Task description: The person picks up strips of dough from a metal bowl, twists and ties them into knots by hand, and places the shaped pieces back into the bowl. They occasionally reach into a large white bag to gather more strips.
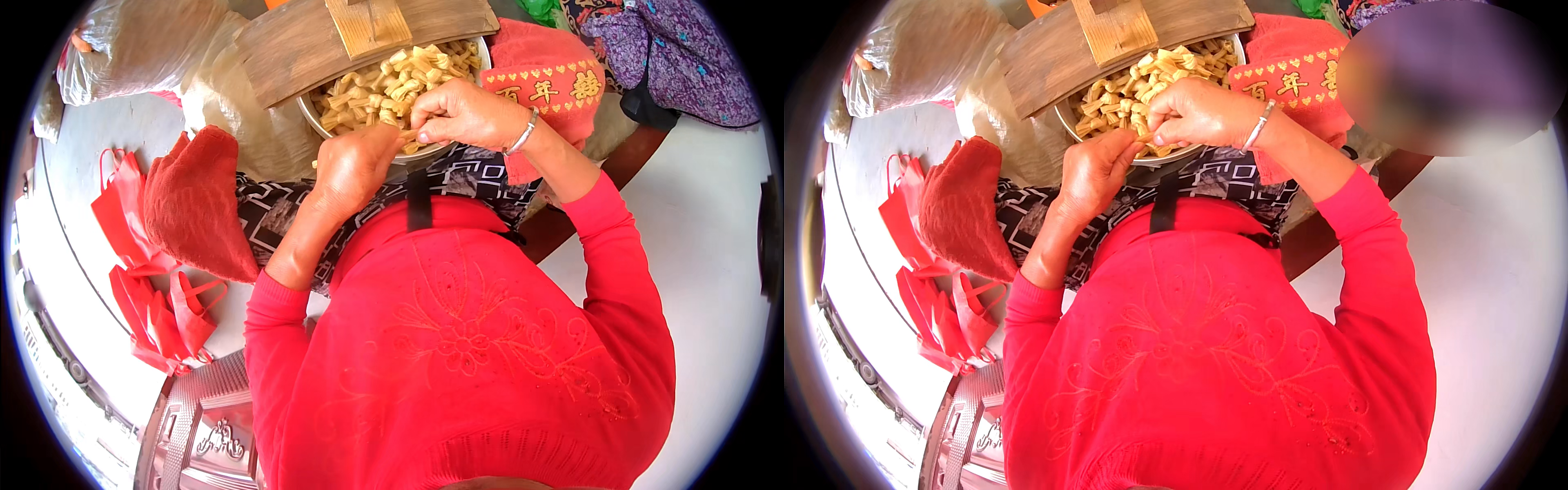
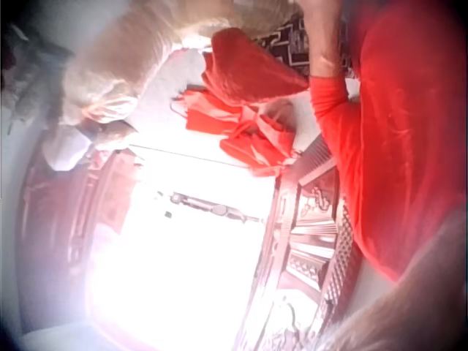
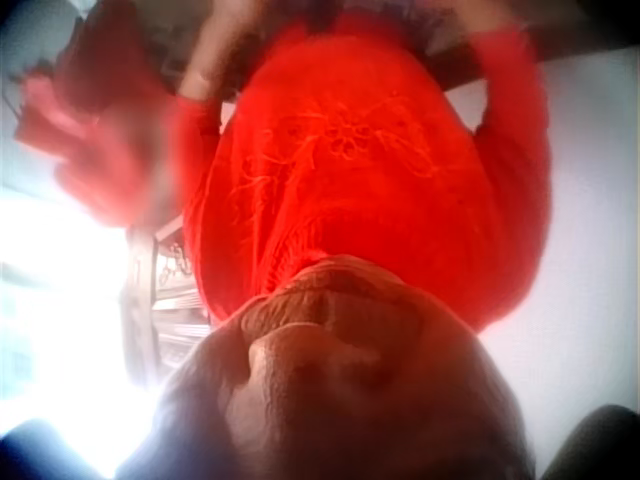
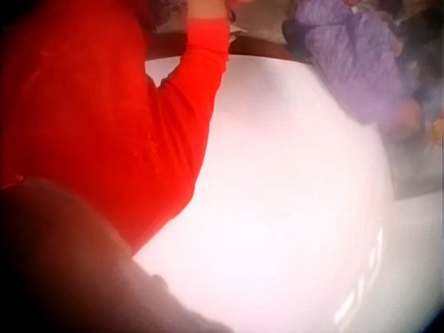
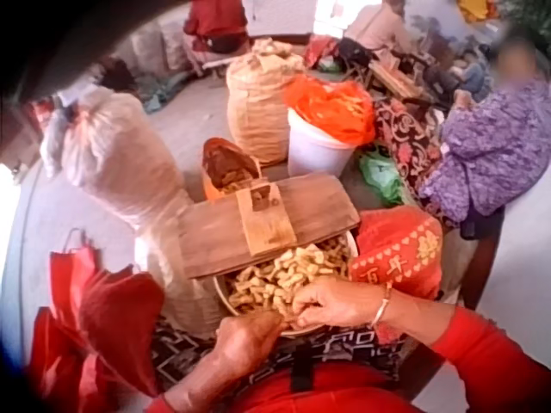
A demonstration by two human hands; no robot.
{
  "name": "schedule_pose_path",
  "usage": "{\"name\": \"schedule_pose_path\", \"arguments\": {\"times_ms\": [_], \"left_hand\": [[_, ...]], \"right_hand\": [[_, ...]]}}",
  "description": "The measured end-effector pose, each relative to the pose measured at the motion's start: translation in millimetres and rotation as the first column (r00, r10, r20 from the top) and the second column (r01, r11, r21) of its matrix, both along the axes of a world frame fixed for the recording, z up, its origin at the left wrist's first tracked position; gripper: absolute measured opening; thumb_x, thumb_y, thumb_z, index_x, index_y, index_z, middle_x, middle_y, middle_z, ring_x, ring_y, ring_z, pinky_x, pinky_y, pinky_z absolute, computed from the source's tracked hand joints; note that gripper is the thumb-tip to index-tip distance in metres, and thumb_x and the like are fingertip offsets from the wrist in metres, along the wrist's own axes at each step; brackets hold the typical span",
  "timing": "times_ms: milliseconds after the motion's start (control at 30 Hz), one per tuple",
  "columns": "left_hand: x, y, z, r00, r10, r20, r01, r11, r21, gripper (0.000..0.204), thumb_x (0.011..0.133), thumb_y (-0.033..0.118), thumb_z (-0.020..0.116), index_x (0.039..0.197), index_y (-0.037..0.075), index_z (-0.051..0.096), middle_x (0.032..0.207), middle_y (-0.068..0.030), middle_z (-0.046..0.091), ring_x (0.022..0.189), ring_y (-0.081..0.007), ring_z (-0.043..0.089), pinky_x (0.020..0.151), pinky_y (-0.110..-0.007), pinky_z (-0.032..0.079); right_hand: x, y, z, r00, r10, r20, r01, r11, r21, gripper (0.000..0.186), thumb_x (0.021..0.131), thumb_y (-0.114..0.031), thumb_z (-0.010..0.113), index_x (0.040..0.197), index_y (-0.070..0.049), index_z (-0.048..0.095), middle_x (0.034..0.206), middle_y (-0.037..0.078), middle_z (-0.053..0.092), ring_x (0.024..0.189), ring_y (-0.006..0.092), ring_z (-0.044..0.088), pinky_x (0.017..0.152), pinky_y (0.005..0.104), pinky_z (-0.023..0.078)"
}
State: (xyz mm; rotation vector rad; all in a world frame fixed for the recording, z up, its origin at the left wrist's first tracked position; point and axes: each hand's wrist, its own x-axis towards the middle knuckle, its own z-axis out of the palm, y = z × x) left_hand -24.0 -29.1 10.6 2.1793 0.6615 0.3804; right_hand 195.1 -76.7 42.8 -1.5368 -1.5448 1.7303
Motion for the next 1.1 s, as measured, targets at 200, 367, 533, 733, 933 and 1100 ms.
{"name": "schedule_pose_path", "arguments": {"times_ms": [200, 367, 533, 733, 933, 1100], "left_hand": [[-21, -7, -4, 0.996, 0.023, 0.086, 0.023, 0.866, -0.500, 0.015, 0.094, 0.014, 0.058, 0.097, 0.001, 0.064, 0.067, -0.0032, 0.054, 0.058, -0.0137, 0.050, 0.053, -0.028, 0.041], [-48, 1, 6, 0.858, 0.477, 0.191, 0.153, 0.117, -0.981, 0.018, 0.099, 0.020, 0.051, 0.100, 0.003, 0.056, 0.066, 0.0039, 0.041, 0.052, -0.0044, 0.031, 0.046, -0.020, 0.026], [-37, 21, 8, 0.570, 0.797, 0.198, 0.496, -0.142, -0.857, 0.018, 0.101, 0.022, 0.046, 0.104, 0.005, 0.051, 0.069, 0.0029, 0.038, 0.054, -0.0066, 0.028, 0.049, -0.022, 0.027], [-15, 25, 7, 0.539, 0.836, 0.102, 0.348, -0.111, -0.931, 0.018, 0.099, 0.020, 0.050, 0.106, 0.004, 0.053, 0.072, 0.0005, 0.048, 0.060, -0.0105, 0.040, 0.054, -0.022, 0.036], [-28, 18, -9, 0.852, 0.512, 0.110, -0.324, 0.680, -0.658, 0.018, 0.089, 0.008, 0.056, 0.106, 0.002, 0.061, 0.090, -0.0093, 0.064, 0.079, -0.0242, 0.061, 0.070, -0.033, 0.049], [-30, 9, 17, 0.956, 0.293, -0.026, -0.287, 0.949, 0.132, 0.021, 0.078, 0.005, 0.060, 0.099, 0.005, 0.063, 0.093, -0.0142, 0.063, 0.087, -0.0353, 0.060, 0.074, -0.041, 0.049]], "right_hand": [[-4, -1, -5, 0.993, -0.018, -0.118, 0.016, 1.000, -0.015, 0.014, 0.087, -0.013, 0.064, 0.093, -0.001, 0.064, 0.074, -0.002, 0.056, 0.066, 0.0050, 0.051, 0.059, 0.0220, 0.043], [-18, 1, 9, 0.938, -0.348, 0.009, 0.289, 0.794, 0.534, 0.045, 0.088, -0.015, 0.067, 0.129, -0.005, 0.053, 0.105, 0.006, 0.061, 0.089, 0.0125, 0.056, 0.079, 0.0255, 0.049], [-62, -9, 2, 0.943, -0.234, 0.236, -0.042, 0.621, 0.783, 0.045, 0.079, -0.013, 0.071, 0.122, -0.013, 0.059, 0.087, 0.005, 0.062, 0.073, 0.0245, 0.060, 0.067, 0.0340, 0.049], [-93, -4, -27, 0.984, -0.123, -0.129, 0.177, 0.572, 0.801, 0.030, 0.078, -0.002, 0.070, 0.108, -0.008, 0.067, 0.086, 0.006, 0.063, 0.067, 0.0225, 0.058, 0.062, 0.0309, 0.047], [-90, 7, 13, 0.931, -0.287, 0.227, -0.050, 0.514, 0.856, 0.017, 0.074, -0.015, 0.074, 0.089, -0.011, 0.067, 0.111, 0.004, 0.062, 0.114, 0.0270, 0.054, 0.100, 0.0406, 0.038], [-87, 5, -1, 0.912, -0.287, 0.293, -0.105, 0.529, 0.842, 0.011, 0.078, -0.016, 0.070, 0.085, -0.010, 0.064, 0.112, 0.005, 0.063, 0.107, 0.0287, 0.059, 0.098, 0.0443, 0.041]]}}
